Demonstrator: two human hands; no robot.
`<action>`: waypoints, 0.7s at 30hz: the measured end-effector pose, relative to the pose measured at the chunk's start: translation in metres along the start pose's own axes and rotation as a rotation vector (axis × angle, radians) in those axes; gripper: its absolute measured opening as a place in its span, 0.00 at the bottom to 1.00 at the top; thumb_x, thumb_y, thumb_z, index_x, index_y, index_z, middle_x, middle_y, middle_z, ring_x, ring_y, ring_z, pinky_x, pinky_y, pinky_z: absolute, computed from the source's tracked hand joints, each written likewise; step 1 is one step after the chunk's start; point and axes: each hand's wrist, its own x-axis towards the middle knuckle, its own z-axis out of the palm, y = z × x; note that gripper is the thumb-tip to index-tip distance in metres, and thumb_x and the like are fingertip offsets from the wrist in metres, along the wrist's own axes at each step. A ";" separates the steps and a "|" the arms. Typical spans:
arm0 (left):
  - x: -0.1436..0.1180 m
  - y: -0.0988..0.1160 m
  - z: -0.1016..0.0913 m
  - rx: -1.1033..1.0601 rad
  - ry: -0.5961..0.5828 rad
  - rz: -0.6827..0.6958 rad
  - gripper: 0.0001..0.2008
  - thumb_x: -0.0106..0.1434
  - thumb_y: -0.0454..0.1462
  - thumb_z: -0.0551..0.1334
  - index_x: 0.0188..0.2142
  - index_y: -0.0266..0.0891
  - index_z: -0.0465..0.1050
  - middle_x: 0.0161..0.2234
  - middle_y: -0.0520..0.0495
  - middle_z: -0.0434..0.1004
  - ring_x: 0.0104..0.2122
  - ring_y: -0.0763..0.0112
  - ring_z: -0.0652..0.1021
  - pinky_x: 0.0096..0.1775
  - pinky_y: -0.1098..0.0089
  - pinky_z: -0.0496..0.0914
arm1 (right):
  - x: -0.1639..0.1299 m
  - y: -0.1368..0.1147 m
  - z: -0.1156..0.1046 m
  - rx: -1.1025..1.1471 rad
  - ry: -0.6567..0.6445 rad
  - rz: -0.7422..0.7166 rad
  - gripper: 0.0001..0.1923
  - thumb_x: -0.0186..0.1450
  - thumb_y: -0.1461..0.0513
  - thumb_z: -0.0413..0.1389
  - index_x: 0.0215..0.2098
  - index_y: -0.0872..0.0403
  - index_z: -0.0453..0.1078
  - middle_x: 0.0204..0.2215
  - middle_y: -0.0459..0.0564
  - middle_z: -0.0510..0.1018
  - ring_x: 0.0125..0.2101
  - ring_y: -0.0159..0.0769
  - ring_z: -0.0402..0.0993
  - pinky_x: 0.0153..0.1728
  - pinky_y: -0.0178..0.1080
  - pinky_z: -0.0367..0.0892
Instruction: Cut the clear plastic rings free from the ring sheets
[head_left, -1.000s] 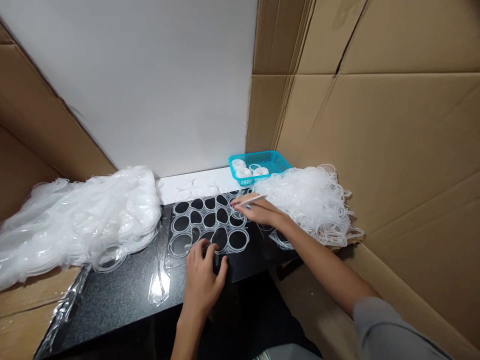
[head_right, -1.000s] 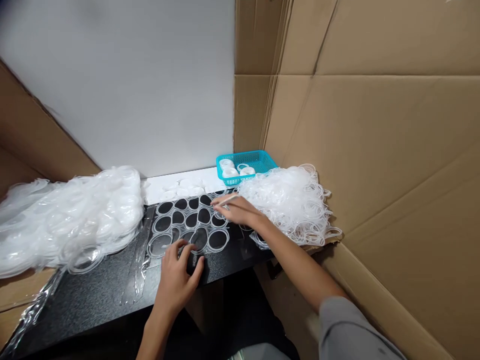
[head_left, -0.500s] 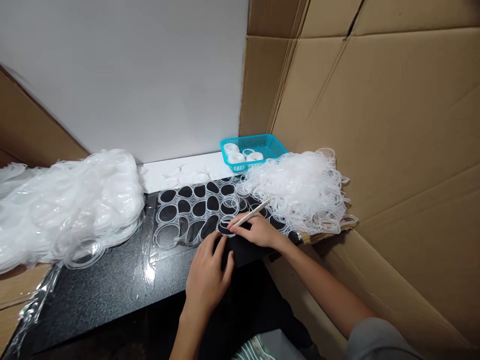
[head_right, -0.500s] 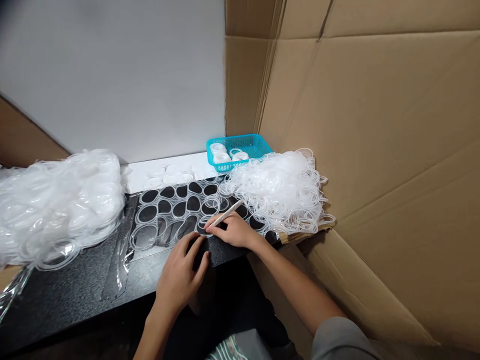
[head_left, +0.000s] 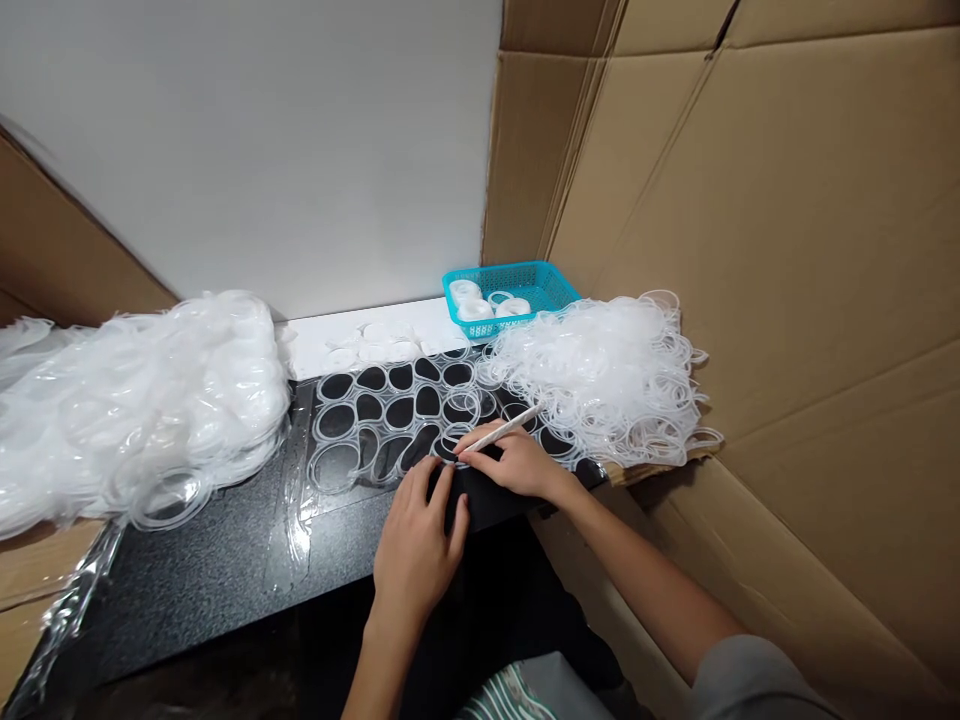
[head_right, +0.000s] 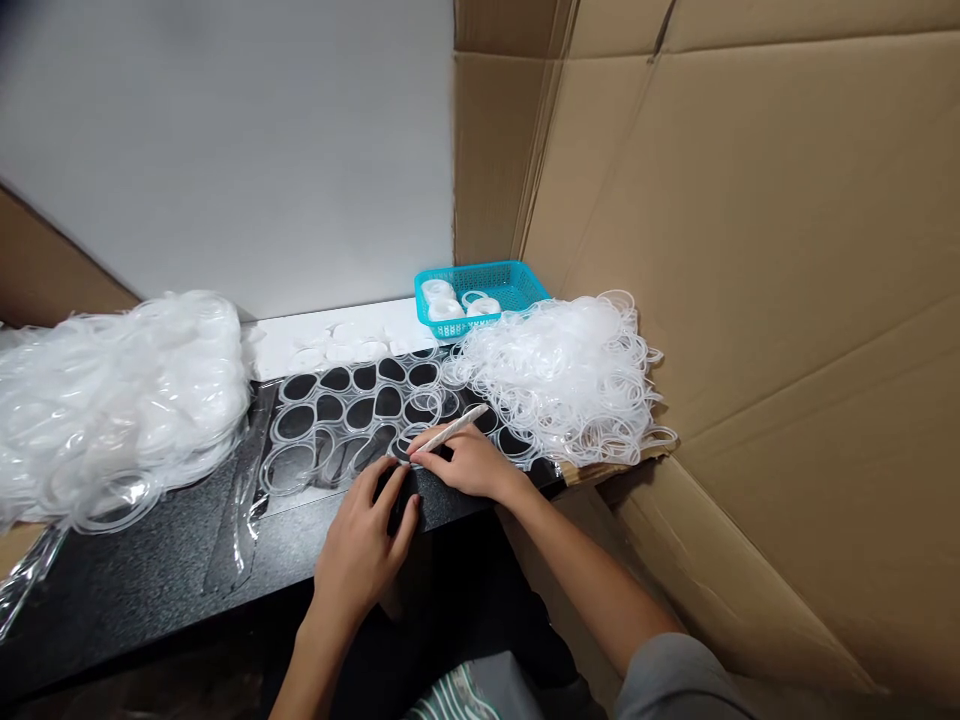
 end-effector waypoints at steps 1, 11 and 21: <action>0.000 0.000 0.000 0.000 0.002 0.001 0.19 0.74 0.40 0.57 0.62 0.41 0.70 0.60 0.36 0.72 0.61 0.51 0.74 0.60 0.48 0.74 | 0.000 0.000 0.000 0.005 0.009 0.000 0.08 0.70 0.57 0.61 0.42 0.46 0.83 0.43 0.47 0.87 0.50 0.43 0.81 0.58 0.46 0.72; -0.001 0.000 0.000 0.030 0.009 -0.003 0.20 0.73 0.40 0.58 0.62 0.41 0.71 0.60 0.37 0.74 0.60 0.50 0.75 0.60 0.47 0.73 | -0.003 0.000 0.001 -0.078 -0.021 -0.030 0.08 0.71 0.58 0.60 0.43 0.44 0.83 0.43 0.45 0.87 0.51 0.43 0.79 0.60 0.47 0.69; -0.002 0.002 0.000 0.046 0.012 -0.004 0.20 0.74 0.40 0.58 0.62 0.40 0.71 0.60 0.36 0.74 0.60 0.50 0.75 0.60 0.47 0.73 | -0.001 0.000 0.002 -0.067 -0.004 -0.038 0.08 0.71 0.57 0.60 0.43 0.46 0.83 0.44 0.46 0.87 0.50 0.42 0.81 0.58 0.45 0.70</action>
